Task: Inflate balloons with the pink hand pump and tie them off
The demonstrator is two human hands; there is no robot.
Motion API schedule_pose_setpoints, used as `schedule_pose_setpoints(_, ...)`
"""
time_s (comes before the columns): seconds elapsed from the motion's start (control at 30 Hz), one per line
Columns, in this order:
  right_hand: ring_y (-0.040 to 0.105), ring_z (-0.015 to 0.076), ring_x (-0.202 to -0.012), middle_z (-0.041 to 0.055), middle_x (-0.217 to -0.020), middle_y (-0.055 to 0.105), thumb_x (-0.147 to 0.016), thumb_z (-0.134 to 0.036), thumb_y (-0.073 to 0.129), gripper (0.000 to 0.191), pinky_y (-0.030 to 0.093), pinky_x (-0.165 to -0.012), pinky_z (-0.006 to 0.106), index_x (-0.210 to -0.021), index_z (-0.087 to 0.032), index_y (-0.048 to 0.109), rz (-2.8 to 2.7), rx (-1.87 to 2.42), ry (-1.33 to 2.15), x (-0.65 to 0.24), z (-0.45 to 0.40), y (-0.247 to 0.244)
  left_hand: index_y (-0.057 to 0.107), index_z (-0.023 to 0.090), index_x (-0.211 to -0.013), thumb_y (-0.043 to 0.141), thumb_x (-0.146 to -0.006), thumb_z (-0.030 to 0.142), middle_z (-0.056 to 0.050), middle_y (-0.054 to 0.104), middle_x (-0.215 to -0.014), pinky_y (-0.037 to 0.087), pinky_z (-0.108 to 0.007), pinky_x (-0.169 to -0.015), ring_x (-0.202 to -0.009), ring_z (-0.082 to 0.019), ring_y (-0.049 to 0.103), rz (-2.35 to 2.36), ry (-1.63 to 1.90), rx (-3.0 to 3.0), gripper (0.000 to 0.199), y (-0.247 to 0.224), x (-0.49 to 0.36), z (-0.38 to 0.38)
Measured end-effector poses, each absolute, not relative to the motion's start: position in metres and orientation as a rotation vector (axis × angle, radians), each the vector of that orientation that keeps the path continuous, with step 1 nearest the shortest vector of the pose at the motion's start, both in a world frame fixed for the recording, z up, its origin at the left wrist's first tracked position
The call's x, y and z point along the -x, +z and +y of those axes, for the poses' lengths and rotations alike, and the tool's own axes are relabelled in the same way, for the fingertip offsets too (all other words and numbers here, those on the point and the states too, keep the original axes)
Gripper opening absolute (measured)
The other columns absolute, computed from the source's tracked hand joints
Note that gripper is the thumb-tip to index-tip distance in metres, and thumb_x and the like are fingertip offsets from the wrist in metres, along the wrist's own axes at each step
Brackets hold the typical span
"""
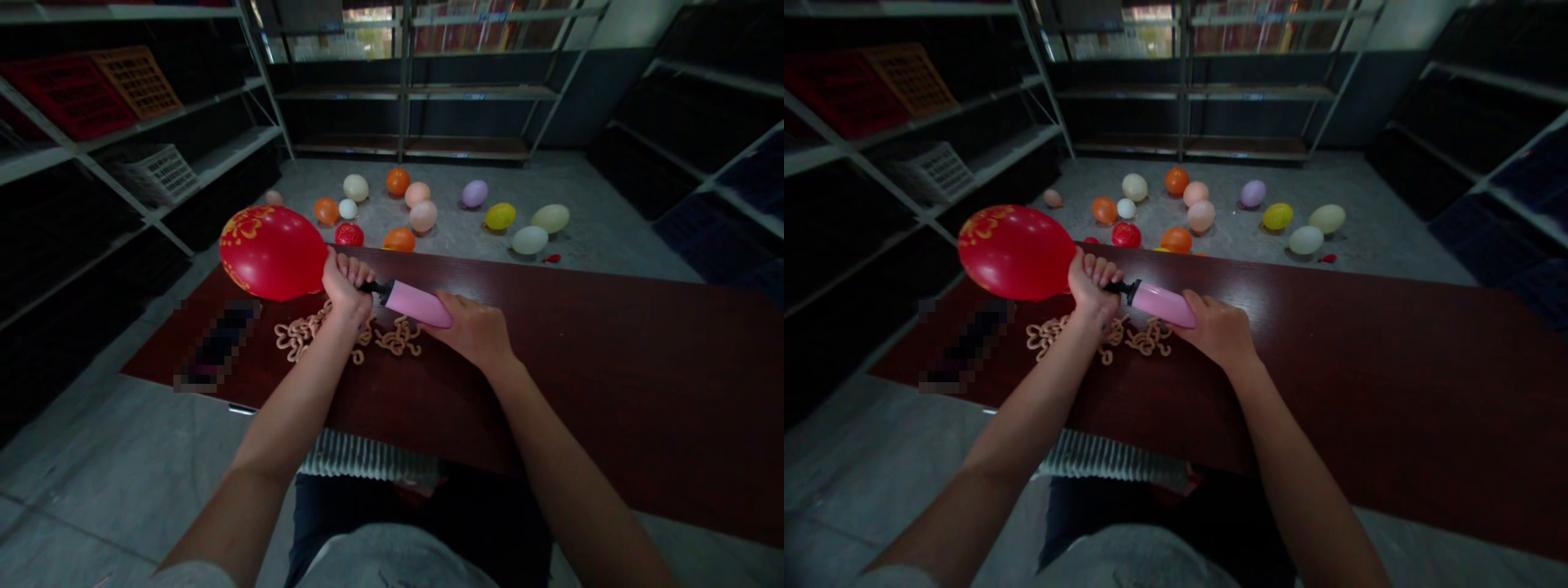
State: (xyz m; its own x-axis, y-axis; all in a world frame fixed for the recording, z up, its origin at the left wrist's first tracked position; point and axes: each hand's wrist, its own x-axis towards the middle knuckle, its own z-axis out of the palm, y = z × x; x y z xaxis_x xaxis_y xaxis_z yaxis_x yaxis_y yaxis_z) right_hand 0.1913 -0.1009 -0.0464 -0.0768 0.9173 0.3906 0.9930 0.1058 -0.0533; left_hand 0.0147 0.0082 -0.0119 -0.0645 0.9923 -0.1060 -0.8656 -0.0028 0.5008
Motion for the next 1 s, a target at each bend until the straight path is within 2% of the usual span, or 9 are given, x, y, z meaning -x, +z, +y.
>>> schedule_pose_setpoints(0.17,0.062,0.0216,-0.077,0.0105,-0.095,0.071,-0.090,-0.066,0.042,0.059,0.031,-0.060,0.029,-0.125,-0.022,0.060,-2.117,1.890,-0.477,-0.188,-0.101,-0.044,0.017,0.019,-0.057,0.034,-0.099,0.027,0.008,0.017,-0.040,0.022,-0.023,-0.040,-0.031,-0.006,0.020,0.643,1.565,-0.171,0.046,-0.013,0.001,0.023)
schedule_pose_setpoints(0.43,0.057,0.0231,-0.084,0.0084,-0.096,0.069,-0.093,-0.058,0.041,0.052,0.034,-0.070,0.032,-0.126,-0.022,0.059,-2.108,1.844,-0.682,-0.219,-0.105,-0.044,0.016,0.019,-0.057,0.034,-0.099,0.026,0.008,0.017,-0.041,0.021,-0.021,-0.040,-0.032,-0.006,0.019,0.545,1.675,-0.226,0.046,0.001,0.029,0.030)
schedule_pose_setpoints(0.67,0.055,0.0291,-0.097,0.0126,-0.102,0.068,-0.089,-0.058,0.049,0.052,0.035,-0.090,0.040,-0.118,-0.017,0.060,-2.039,1.847,-0.621,-0.238,-0.103,-0.040,0.017,0.019,-0.056,0.036,-0.100,0.032,0.008,0.014,-0.043,0.022,-0.022,-0.040,-0.034,-0.007,0.016,0.520,1.811,-0.361,0.050,0.019,0.050,0.027)
schedule_pose_setpoints(0.8,0.058,0.0281,-0.097,0.0133,-0.106,0.067,-0.088,-0.058,0.050,0.051,0.040,-0.085,0.037,-0.116,-0.016,0.059,-1.992,1.823,-0.472,-0.237,-0.103,-0.045,0.017,0.018,-0.055,0.036,-0.101,0.033,0.007,0.014,-0.044,0.021,-0.024,-0.041,-0.036,-0.007,0.015,0.495,1.837,-0.406,0.052,0.024,0.050,0.021)
schedule_pose_setpoints(1.0,0.063,0.0260,-0.088,0.0114,-0.099,0.069,-0.081,-0.050,0.061,0.043,0.042,-0.072,0.033,-0.108,-0.016,0.062,-2.012,1.858,-0.338,-0.230,-0.104,-0.052,0.015,0.018,-0.055,0.032,-0.103,0.034,0.006,0.012,-0.044,0.018,-0.025,-0.041,-0.037,-0.007,0.012,0.514,1.818,-0.454,0.053,0.026,0.033,0.011)
